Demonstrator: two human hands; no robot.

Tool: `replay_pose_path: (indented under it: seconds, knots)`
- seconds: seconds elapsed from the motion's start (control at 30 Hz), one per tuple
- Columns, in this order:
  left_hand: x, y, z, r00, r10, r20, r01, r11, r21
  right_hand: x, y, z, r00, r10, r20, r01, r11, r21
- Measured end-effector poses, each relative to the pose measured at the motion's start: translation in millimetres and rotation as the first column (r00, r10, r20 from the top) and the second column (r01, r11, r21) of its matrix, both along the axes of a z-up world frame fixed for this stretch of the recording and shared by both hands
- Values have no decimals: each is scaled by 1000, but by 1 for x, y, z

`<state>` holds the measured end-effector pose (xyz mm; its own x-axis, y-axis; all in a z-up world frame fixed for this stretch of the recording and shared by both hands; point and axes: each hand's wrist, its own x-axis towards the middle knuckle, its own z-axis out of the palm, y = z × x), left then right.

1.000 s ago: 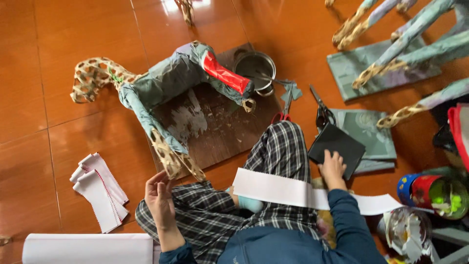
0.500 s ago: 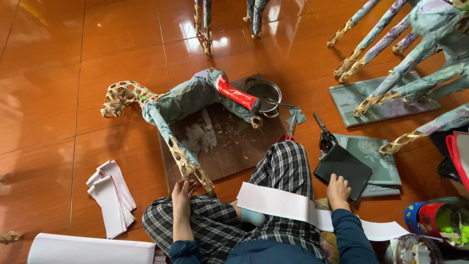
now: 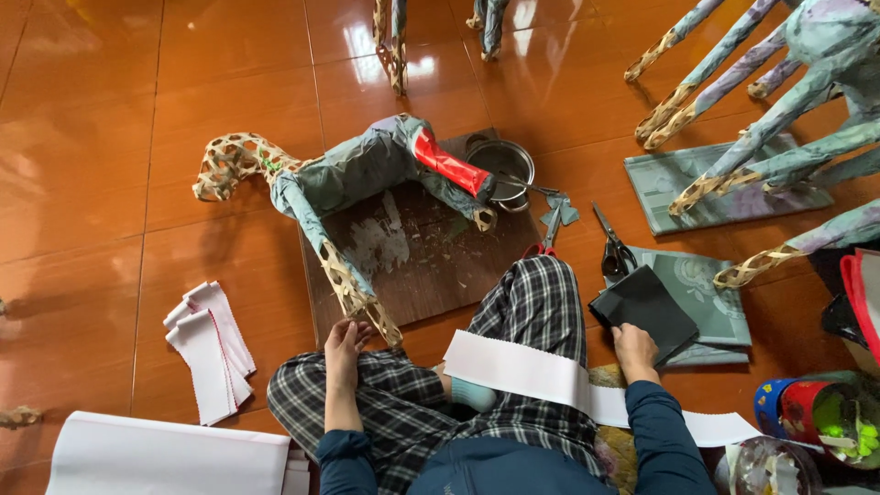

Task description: Decorating a giraffe-shaped sculpture by applying red and white strips of material to its legs and body.

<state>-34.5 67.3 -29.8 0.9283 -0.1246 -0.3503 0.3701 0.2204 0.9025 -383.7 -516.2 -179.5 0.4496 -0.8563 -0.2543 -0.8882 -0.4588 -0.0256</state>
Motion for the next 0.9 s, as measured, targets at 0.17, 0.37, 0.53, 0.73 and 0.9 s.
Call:
replay_pose_path:
  seconds: [0.17,0.37,0.53,0.73,0.9]
  knots:
    - [0,-1,5,1000,-7,-8,7,1000,17,2,14,24,1000,-4,31,4,1000,-18]
    - [2,0,-3,1000,-3,-22,3,1000,2,-3,24,39,995,-22,93,17,998,53]
    - [2,0,-4,1000,-7,-22,7,1000,1,3,35,64,968,-147,205,119,983,143]
    - [2,0,-5,1000,-9,-14,9,1000,0,-16,-8,-7,860,-291,418,197,947,256]
    - [0,1,-4,1000,-14,-5,14,1000,-4,-21,9,11,530,-206,823,321,947,31]
